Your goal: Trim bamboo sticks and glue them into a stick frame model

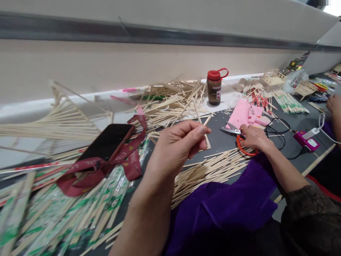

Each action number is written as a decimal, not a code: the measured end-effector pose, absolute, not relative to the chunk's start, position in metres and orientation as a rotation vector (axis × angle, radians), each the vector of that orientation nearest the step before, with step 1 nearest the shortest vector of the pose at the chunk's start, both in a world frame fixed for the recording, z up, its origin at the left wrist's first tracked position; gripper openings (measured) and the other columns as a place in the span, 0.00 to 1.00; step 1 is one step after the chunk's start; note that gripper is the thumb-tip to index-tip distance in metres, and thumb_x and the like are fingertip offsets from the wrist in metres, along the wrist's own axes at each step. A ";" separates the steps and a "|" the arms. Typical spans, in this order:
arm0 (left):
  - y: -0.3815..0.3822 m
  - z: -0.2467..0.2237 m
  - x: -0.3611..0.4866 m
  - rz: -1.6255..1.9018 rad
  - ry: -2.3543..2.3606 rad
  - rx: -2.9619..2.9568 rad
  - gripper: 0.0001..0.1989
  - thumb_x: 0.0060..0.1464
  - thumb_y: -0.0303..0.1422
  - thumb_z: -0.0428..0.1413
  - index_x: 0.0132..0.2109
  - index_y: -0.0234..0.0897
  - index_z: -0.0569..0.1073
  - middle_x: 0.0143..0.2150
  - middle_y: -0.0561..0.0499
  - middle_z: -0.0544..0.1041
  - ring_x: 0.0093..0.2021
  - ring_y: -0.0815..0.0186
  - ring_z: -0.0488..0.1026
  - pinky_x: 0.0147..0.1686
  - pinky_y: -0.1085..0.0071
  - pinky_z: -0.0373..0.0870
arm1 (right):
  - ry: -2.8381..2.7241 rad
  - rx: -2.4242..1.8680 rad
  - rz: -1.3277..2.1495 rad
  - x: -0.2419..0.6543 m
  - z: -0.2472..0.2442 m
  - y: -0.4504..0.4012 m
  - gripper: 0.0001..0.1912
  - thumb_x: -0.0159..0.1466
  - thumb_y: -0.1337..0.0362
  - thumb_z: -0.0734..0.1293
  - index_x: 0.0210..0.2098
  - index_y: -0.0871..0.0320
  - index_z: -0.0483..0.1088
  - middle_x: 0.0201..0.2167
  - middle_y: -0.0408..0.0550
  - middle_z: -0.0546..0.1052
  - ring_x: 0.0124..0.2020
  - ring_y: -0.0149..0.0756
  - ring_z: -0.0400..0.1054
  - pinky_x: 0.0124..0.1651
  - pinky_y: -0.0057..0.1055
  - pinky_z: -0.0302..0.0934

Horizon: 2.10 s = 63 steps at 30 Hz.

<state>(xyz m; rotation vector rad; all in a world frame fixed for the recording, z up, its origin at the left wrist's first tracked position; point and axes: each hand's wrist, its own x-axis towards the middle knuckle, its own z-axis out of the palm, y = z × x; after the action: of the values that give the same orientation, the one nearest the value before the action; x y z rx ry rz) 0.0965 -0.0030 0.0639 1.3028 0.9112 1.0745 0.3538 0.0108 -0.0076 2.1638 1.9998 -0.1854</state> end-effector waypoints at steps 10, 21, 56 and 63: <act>-0.004 0.063 0.097 1.061 0.995 1.542 0.07 0.52 0.34 0.59 0.29 0.37 0.75 0.19 0.56 0.72 0.16 0.76 0.58 0.16 0.78 0.52 | 2.281 2.171 -0.168 0.336 0.038 -0.006 0.19 0.68 0.53 0.61 0.47 0.59 0.74 0.41 0.55 0.80 0.41 0.42 0.73 0.40 0.34 0.59; -0.005 0.063 0.099 1.062 1.214 1.872 0.07 0.54 0.34 0.58 0.30 0.38 0.77 0.20 0.56 0.75 0.22 0.71 0.69 0.25 0.75 0.62 | 3.173 1.489 -1.748 0.292 0.070 0.022 0.22 0.67 0.49 0.63 0.26 0.60 0.68 0.20 0.37 0.63 0.21 0.23 0.55 0.23 0.24 0.49; -0.008 0.059 0.106 1.158 1.137 1.676 0.05 0.54 0.32 0.58 0.31 0.40 0.78 0.22 0.55 0.73 0.22 0.71 0.66 0.22 0.75 0.61 | 3.067 1.916 -2.290 0.315 0.059 0.020 0.18 0.65 0.61 0.63 0.19 0.56 0.58 0.16 0.35 0.58 0.15 0.22 0.47 0.19 0.25 0.40; -0.009 0.061 0.106 1.166 1.115 1.665 0.05 0.54 0.34 0.59 0.31 0.39 0.78 0.23 0.55 0.74 0.22 0.71 0.67 0.22 0.75 0.62 | 2.378 2.111 -0.158 0.374 0.014 -0.007 0.12 0.69 0.60 0.60 0.38 0.60 0.72 0.37 0.51 0.78 0.36 0.37 0.71 0.33 0.29 0.54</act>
<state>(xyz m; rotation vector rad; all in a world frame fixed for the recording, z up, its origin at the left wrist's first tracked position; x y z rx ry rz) 0.1056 -0.0091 0.0611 1.6654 1.1151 1.1661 0.3741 -0.0067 0.0137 2.1112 2.3776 -0.1582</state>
